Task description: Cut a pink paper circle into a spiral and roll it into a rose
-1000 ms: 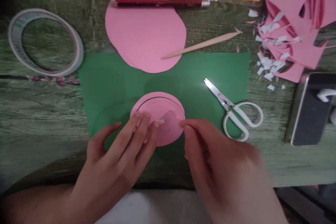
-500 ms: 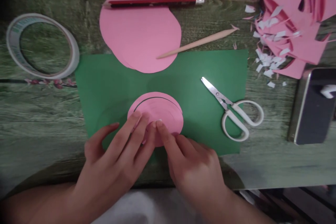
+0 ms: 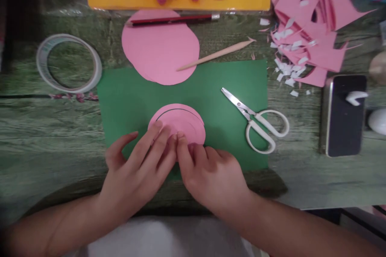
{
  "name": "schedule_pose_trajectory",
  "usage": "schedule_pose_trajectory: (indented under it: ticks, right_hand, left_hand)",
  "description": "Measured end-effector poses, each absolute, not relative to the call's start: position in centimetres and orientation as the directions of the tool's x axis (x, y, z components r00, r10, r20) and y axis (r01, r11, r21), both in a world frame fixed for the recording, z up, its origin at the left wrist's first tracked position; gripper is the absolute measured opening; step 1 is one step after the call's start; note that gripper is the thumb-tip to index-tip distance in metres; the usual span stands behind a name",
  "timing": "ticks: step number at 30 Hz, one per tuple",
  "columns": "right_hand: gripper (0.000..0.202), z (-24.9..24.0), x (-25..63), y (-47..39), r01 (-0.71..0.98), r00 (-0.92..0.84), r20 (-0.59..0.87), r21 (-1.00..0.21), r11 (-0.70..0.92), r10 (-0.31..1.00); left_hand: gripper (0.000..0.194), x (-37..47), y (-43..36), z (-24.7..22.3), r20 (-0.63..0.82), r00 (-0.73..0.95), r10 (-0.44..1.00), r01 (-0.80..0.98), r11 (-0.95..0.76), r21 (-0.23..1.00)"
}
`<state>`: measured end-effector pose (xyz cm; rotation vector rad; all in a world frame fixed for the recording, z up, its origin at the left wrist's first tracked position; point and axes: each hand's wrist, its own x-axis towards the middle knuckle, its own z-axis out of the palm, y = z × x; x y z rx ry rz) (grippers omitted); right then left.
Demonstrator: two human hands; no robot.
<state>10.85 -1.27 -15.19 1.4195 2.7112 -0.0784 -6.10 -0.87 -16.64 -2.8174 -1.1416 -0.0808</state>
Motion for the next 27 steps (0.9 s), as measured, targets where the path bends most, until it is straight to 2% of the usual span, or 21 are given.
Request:
schedule_pose_trajectory:
  ticks: [4, 7, 12, 15, 21, 24, 27]
  right_hand:
    - [0.039, -15.3, 11.0, -1.5, 0.81, -0.576, -0.102, 0.06, 0.583, 0.811]
    - [0.044, -15.2, 11.2, -1.8, 0.79, -0.589, -0.141, 0.105, 0.604, 0.796]
    - [0.053, -14.4, 11.9, -1.5, 0.789, -0.569, -0.306, 0.058, 0.611, 0.763]
    - [0.051, -14.1, 12.5, -0.9, 0.812, -0.542, -0.336, 0.028, 0.583, 0.77]
    - [0.04, -14.6, 13.4, -0.2, 0.842, -0.536, -0.279, -0.112, 0.527, 0.797]
    - [0.043, -14.8, 14.1, -0.7, 0.849, -0.526, -0.218, -0.18, 0.496, 0.822]
    - [0.041, -14.9, 15.4, -1.5, 0.842, -0.522, -0.101, -0.221, 0.493, 0.847]
  left_hand:
    - [0.029, -6.1, -1.2, -17.2, 0.167, 0.685, 0.71, 0.722, -0.691, -0.023]
    - [0.032, -6.3, -1.0, -17.2, 0.16, 0.693, 0.703, 0.714, -0.7, -0.015]
    - [0.033, -7.0, -0.5, -17.0, 0.173, 0.76, 0.626, 0.639, -0.768, -0.028]
    - [0.031, -7.2, 0.1, -16.9, 0.138, 0.782, 0.608, 0.616, -0.788, -0.023]
    - [0.028, -8.4, 2.0, -16.2, 0.074, 0.814, 0.576, 0.571, -0.817, 0.075]
    - [0.036, -11.1, 2.7, -16.0, 0.102, 0.839, 0.535, 0.535, -0.844, 0.023]
    - [0.041, -15.3, 3.3, -16.1, 0.061, 0.882, 0.468, 0.471, -0.882, -0.035]
